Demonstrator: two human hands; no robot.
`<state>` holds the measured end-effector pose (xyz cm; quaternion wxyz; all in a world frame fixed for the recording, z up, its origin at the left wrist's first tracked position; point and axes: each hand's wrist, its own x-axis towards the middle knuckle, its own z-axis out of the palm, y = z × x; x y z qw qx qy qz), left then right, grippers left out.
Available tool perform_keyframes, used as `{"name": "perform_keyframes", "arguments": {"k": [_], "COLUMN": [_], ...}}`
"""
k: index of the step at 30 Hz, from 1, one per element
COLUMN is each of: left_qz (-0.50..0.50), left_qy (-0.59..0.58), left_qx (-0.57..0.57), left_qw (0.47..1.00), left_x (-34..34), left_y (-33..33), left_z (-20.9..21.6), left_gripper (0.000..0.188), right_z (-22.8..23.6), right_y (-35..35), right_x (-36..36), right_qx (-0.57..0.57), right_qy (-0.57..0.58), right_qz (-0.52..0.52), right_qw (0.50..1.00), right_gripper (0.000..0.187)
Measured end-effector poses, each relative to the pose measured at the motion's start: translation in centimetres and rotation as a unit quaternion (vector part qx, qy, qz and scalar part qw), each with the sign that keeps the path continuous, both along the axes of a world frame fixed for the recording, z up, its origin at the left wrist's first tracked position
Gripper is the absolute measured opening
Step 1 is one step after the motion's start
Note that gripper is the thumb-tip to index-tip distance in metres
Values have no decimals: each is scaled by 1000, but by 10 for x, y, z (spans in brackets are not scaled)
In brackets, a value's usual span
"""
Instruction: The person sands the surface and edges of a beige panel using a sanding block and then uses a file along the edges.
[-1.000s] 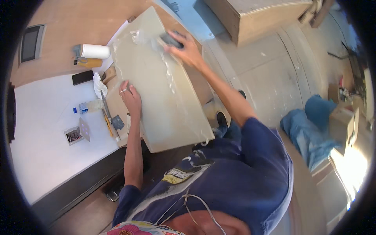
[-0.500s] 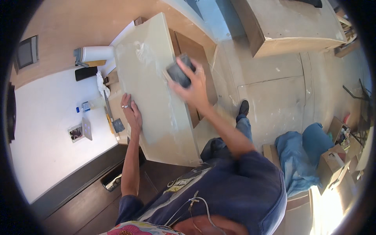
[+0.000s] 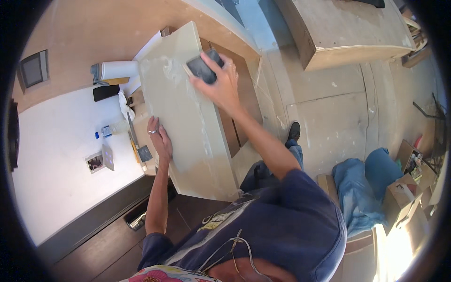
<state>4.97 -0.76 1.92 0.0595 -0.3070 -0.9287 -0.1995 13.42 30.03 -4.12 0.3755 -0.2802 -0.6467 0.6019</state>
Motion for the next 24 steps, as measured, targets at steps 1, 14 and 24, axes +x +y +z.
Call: {"name": "perform_keyframes", "arguments": {"k": [1,14,24], "left_qz": [-1,5,7], "left_qy": [0,-7,2], "left_qx": [-3,3,-22], "left_qw": [1000,1000,1000], "left_x": [0,0,-2], "left_y": [-1,-6,-10], "left_z": [1,-2,-2], "left_gripper": [33,33,34], "right_z": [5,-10,-16], "right_y": [7,9,41], "right_x": [-9,-16,-48], "right_qx": [-1,-81,-63], "right_qy": [-3,-1,4], "right_qz": [-11,12,44], "right_qw": [1000,997,997], "right_gripper": [78,85,81]}}
